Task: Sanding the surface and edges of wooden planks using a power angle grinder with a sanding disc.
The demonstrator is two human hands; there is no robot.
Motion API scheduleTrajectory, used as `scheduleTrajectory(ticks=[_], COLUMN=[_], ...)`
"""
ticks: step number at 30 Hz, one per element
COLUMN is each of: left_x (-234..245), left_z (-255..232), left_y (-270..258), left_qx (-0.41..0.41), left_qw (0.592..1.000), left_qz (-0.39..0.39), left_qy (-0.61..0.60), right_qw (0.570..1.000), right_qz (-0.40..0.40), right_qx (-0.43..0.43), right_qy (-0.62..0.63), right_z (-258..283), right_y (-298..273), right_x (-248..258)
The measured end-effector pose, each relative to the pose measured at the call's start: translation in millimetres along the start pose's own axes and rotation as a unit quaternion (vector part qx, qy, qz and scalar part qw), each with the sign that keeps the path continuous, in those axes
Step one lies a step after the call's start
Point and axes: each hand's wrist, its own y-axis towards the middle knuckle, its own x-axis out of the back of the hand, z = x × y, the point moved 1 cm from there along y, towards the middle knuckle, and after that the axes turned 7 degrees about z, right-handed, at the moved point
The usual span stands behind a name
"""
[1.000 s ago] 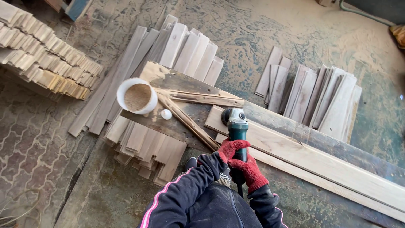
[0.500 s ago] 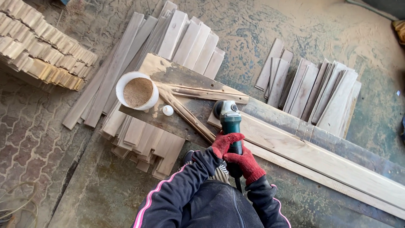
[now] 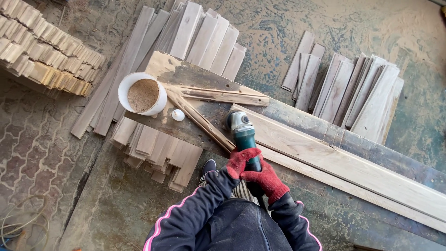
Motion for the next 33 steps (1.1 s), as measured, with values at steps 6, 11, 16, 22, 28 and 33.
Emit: scheduleTrajectory(ticks=[6,11,16,22,28,33], left_x=[-22,-29,-23,-28,-102,-139], left_z=[1,-15,-29,8,64,102], left_y=[39,6,-27,15,14,22], left_qx=[-0.050,-0.053,-0.013,0.013,0.130,0.180], left_qw=[0.993,0.988,0.991,0.992,0.958,0.903], left_qz=[0.038,0.018,-0.083,-0.021,0.172,0.199], left_qy=[0.096,0.142,0.108,0.126,0.187,0.335], right_qw=[0.998,0.998,0.996,0.998,0.947,0.914], right_qz=[-0.030,-0.029,0.046,-0.037,-0.088,-0.174], right_qx=[0.008,0.007,0.025,0.025,0.036,0.023], right_qy=[0.059,0.054,-0.073,0.043,0.307,0.367], right_z=[19,24,35,-6,-73,-96], right_y=[5,0,-6,-6,-36,-55], right_x=[12,4,-12,14,73,92])
